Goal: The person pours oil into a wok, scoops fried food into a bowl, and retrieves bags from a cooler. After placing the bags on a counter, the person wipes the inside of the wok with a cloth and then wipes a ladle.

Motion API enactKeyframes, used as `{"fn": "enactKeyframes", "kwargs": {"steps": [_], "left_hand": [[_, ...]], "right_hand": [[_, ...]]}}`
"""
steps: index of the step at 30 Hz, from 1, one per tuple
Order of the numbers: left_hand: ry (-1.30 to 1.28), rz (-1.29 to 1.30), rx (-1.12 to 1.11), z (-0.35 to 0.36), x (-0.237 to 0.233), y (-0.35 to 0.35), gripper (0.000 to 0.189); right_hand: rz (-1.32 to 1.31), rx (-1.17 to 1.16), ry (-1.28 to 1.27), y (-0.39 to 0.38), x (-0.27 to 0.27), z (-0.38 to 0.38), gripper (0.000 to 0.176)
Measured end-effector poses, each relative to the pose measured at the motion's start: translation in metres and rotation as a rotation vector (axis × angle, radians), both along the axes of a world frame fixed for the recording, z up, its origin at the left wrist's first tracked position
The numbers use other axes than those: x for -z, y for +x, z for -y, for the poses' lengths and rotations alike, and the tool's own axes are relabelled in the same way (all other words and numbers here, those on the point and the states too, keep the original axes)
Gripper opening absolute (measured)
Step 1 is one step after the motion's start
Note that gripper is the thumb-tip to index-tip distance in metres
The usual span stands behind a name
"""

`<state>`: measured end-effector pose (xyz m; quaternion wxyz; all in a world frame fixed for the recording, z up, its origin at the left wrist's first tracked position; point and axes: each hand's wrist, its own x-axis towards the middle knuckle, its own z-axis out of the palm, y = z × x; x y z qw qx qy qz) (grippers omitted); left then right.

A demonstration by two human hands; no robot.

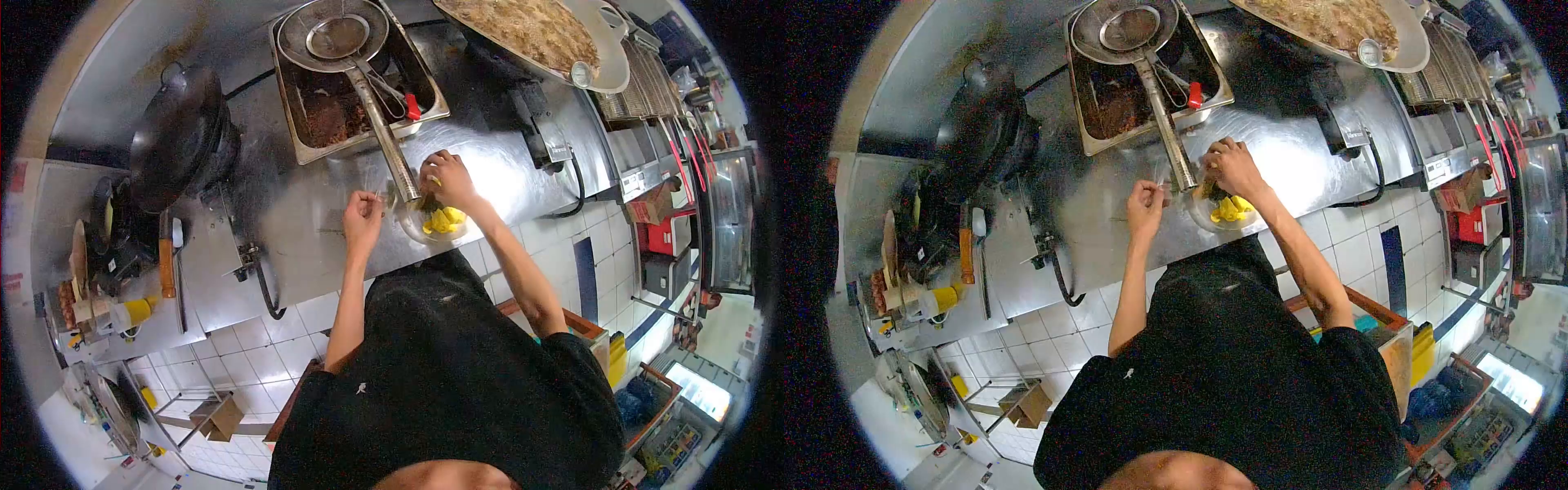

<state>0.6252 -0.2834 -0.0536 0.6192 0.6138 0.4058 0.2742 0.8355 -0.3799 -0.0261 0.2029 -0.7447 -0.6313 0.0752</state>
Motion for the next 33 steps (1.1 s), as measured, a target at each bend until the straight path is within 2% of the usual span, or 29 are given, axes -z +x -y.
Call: {"fn": "enactKeyframes", "kwargs": {"steps": [8,11,14,16,17,19,20,21,23,26,29,33], "left_hand": [[0.055,-0.082,0.128,0.008,-0.012,0.019,0.014],[0.214,-0.069,0.184,0.013,-0.013,0.033,0.019],[0.21,0.008,0.213,0.012,-0.014,0.046,0.018],[0.316,-0.208,0.269,0.007,-0.014,0.054,0.012],[0.319,-0.209,0.28,0.005,-0.009,0.057,0.012],[0.387,-0.137,0.334,0.002,0.005,0.062,0.008],[0.424,-0.034,0.292,0.001,0.016,0.064,0.018],[0.426,-0.035,0.293,0.0,0.023,0.062,0.018],[0.417,-0.281,0.334,-0.004,0.03,0.058,0.018],[0.377,-0.153,0.222,0.007,0.027,0.045,0.018],[0.229,-0.276,0.074,0.019,0.02,0.029,0.02],[0.121,-0.235,0.119,0.031,0.012,0.022,0.027]], "right_hand": [[-0.136,0.071,0.159,-0.004,-0.014,0.042,0.015],[-0.138,0.106,0.163,-0.003,-0.017,0.051,0.019],[-0.121,0.075,0.154,-0.003,-0.014,0.048,0.02],[-0.042,-0.014,0.13,-0.005,-0.003,0.039,0.022],[-0.043,-0.003,0.134,-0.008,-0.001,0.034,0.022],[0.004,-0.087,0.171,-0.012,0.003,0.023,0.025],[0.03,-0.102,0.178,-0.012,0.008,0.017,0.027],[0.029,-0.101,0.18,-0.012,0.008,0.014,0.027],[0.031,-0.159,0.147,-0.012,0.009,0.009,0.026],[0.044,-0.181,0.121,-0.011,0.014,0.002,0.027],[0.039,-0.231,0.086,-0.005,0.007,-0.004,0.027],[0.036,-0.317,0.233,0.005,0.003,-0.014,0.025]]}}
